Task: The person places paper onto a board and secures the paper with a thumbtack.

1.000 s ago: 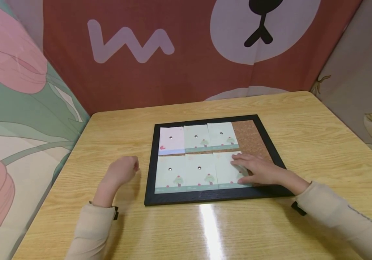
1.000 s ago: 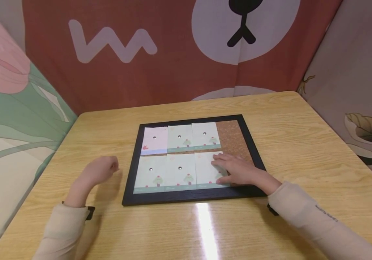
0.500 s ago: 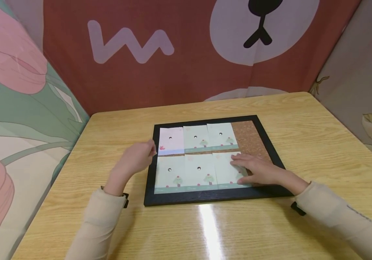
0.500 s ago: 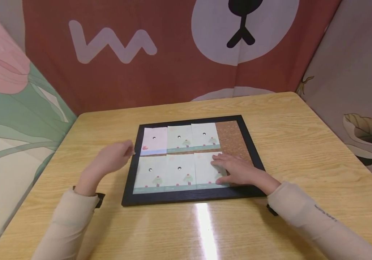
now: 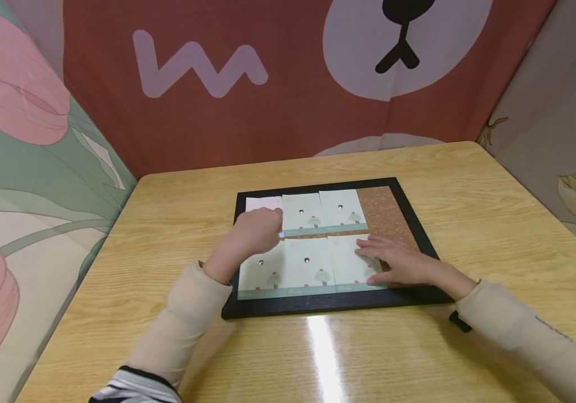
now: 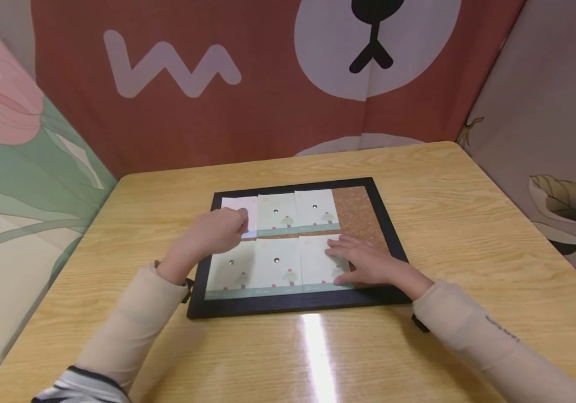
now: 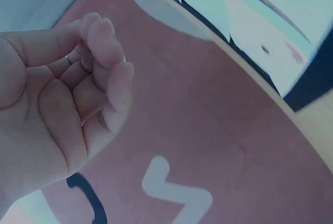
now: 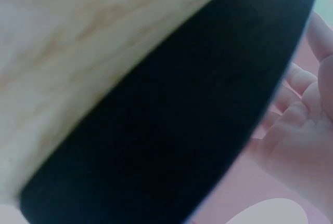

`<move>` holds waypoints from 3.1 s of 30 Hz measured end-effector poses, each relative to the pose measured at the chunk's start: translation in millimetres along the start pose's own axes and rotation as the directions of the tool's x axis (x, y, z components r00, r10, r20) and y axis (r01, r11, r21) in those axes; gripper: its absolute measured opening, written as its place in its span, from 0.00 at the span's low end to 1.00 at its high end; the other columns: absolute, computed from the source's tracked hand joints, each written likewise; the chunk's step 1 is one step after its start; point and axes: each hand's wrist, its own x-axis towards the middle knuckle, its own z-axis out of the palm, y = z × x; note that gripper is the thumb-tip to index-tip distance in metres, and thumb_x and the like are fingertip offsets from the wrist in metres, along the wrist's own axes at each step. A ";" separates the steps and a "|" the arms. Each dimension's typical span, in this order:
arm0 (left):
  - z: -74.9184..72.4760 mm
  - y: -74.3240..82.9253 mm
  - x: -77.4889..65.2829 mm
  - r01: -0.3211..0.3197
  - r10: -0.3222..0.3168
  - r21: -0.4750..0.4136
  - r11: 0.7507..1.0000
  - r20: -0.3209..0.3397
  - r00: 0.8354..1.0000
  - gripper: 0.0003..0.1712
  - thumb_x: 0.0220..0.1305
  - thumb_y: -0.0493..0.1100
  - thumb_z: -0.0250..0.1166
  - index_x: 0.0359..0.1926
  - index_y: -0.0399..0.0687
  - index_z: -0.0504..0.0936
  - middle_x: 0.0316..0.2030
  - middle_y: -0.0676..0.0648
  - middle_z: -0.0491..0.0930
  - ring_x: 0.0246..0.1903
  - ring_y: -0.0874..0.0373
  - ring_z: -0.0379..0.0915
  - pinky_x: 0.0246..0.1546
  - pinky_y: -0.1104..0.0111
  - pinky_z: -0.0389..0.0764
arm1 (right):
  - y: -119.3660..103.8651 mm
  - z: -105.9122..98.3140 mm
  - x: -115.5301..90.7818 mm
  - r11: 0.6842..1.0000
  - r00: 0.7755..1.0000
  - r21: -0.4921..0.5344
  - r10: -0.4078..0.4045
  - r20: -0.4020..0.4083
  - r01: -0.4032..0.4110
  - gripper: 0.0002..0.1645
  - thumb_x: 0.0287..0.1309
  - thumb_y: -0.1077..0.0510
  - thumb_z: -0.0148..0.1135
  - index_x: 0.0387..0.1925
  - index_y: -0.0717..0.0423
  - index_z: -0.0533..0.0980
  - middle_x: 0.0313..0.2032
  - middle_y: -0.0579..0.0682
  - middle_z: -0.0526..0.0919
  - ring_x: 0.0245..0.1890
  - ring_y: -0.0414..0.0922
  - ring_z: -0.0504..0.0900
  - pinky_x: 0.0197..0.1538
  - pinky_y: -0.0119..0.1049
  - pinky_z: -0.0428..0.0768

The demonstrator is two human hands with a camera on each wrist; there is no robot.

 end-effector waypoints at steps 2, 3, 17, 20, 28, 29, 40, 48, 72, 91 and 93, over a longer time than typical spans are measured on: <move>0.4 5.3 6.6 -0.009 0.009 -0.007 1.000 0.012 1.000 0.10 0.60 0.37 0.54 0.42 0.39 0.75 0.30 0.48 0.77 0.23 0.57 0.68 0.20 0.68 0.69 | 0.3 -0.7 -0.4 1.000 1.000 0.012 0.004 0.004 -0.004 0.39 0.47 0.45 0.64 0.58 0.61 0.66 0.61 0.60 0.60 0.62 0.61 0.51 0.54 0.65 0.50; 0.6 8.0 9.9 -0.016 0.016 -0.014 1.000 0.020 1.000 0.10 0.60 0.36 0.53 0.42 0.40 0.75 0.30 0.48 0.77 0.23 0.58 0.68 0.21 0.68 0.69 | 0.2 -1.1 -0.8 1.000 1.000 0.016 0.005 0.005 -0.005 0.39 0.48 0.45 0.64 0.58 0.61 0.66 0.62 0.60 0.60 0.62 0.61 0.51 0.53 0.66 0.50; 20.1 55.9 52.4 -0.050 0.096 -0.300 0.953 0.141 0.985 0.08 0.63 0.37 0.50 0.34 0.42 0.76 0.21 0.52 0.70 0.16 0.61 0.64 0.16 0.70 0.64 | 2.0 -4.0 -1.0 0.999 1.000 0.035 0.016 0.026 -0.017 0.38 0.48 0.47 0.64 0.57 0.62 0.66 0.62 0.59 0.59 0.62 0.60 0.51 0.54 0.64 0.52; 25.6 61.5 63.9 0.018 0.098 -0.482 0.876 0.215 0.972 0.10 0.65 0.38 0.49 0.38 0.40 0.77 0.21 0.50 0.72 0.15 0.61 0.66 0.17 0.71 0.67 | 2.9 -3.4 -1.2 1.000 1.000 0.025 0.007 0.014 -0.008 0.38 0.47 0.47 0.65 0.57 0.62 0.66 0.62 0.60 0.60 0.62 0.61 0.52 0.53 0.65 0.52; 34.6 70.2 76.7 0.075 0.091 -0.564 0.822 0.260 0.961 0.11 0.65 0.41 0.51 0.38 0.39 0.76 0.18 0.49 0.70 0.15 0.60 0.65 0.17 0.71 0.70 | 2.0 -1.2 -0.9 1.000 1.000 -0.006 -0.003 -0.014 0.003 0.37 0.45 0.48 0.67 0.55 0.62 0.68 0.60 0.60 0.63 0.61 0.60 0.55 0.51 0.66 0.53; 34.2 70.7 76.5 0.068 0.095 -0.560 0.826 0.258 0.961 0.11 0.65 0.41 0.51 0.38 0.39 0.76 0.18 0.49 0.70 0.15 0.60 0.65 0.17 0.71 0.70 | 1.7 -0.8 -0.5 1.000 1.000 -0.011 -0.005 -0.018 0.005 0.37 0.45 0.48 0.67 0.55 0.62 0.68 0.60 0.60 0.63 0.61 0.60 0.55 0.51 0.66 0.53; 42.1 74.4 85.5 0.084 0.116 -0.569 0.818 0.305 0.945 0.10 0.65 0.39 0.51 0.33 0.39 0.77 0.16 0.49 0.69 0.13 0.61 0.64 0.15 0.73 0.69 | 0.6 -1.5 0.5 1.000 1.000 -0.013 0.000 -0.015 0.000 0.37 0.45 0.48 0.67 0.55 0.62 0.69 0.60 0.60 0.63 0.61 0.60 0.55 0.53 0.65 0.52; 51.9 74.1 95.4 0.155 0.148 -0.598 0.787 0.426 0.892 0.23 0.65 0.40 0.51 0.12 0.43 0.65 0.09 0.49 0.62 0.10 0.61 0.56 0.13 0.72 0.63 | 2.2 -0.7 0.4 1.000 1.000 -0.007 -0.004 -0.009 0.004 0.38 0.46 0.46 0.66 0.55 0.62 0.68 0.60 0.60 0.62 0.62 0.60 0.54 0.54 0.64 0.52; 59.5 76.9 102.9 0.159 0.155 -0.539 0.827 0.491 0.857 0.28 0.65 0.41 0.52 0.07 0.43 0.65 0.06 0.51 0.58 0.06 0.63 0.51 0.09 0.74 0.55 | 0.2 -2.5 1.4 1.000 1.000 0.009 0.025 0.014 -0.025 0.38 0.47 0.47 0.65 0.56 0.62 0.67 0.61 0.60 0.60 0.62 0.60 0.52 0.53 0.66 0.50; 61.4 80.6 103.7 0.165 0.073 -0.455 0.875 0.462 0.884 0.22 0.65 0.43 0.53 0.12 0.44 0.66 0.08 0.51 0.59 0.07 0.62 0.51 0.10 0.73 0.55 | 0.9 -0.6 0.0 1.000 1.000 0.001 0.016 0.002 -0.016 0.37 0.47 0.47 0.66 0.56 0.62 0.67 0.61 0.60 0.61 0.62 0.60 0.53 0.54 0.64 0.51; 61.5 81.2 103.6 0.164 0.069 -0.446 0.880 0.460 0.885 0.23 0.65 0.43 0.53 0.12 0.44 0.66 0.08 0.51 0.59 0.07 0.62 0.50 0.10 0.73 0.55 | 0.9 -0.4 -0.2 1.000 1.000 0.001 0.014 0.000 -0.014 0.37 0.47 0.48 0.66 0.56 0.62 0.68 0.61 0.61 0.62 0.62 0.60 0.53 0.54 0.64 0.51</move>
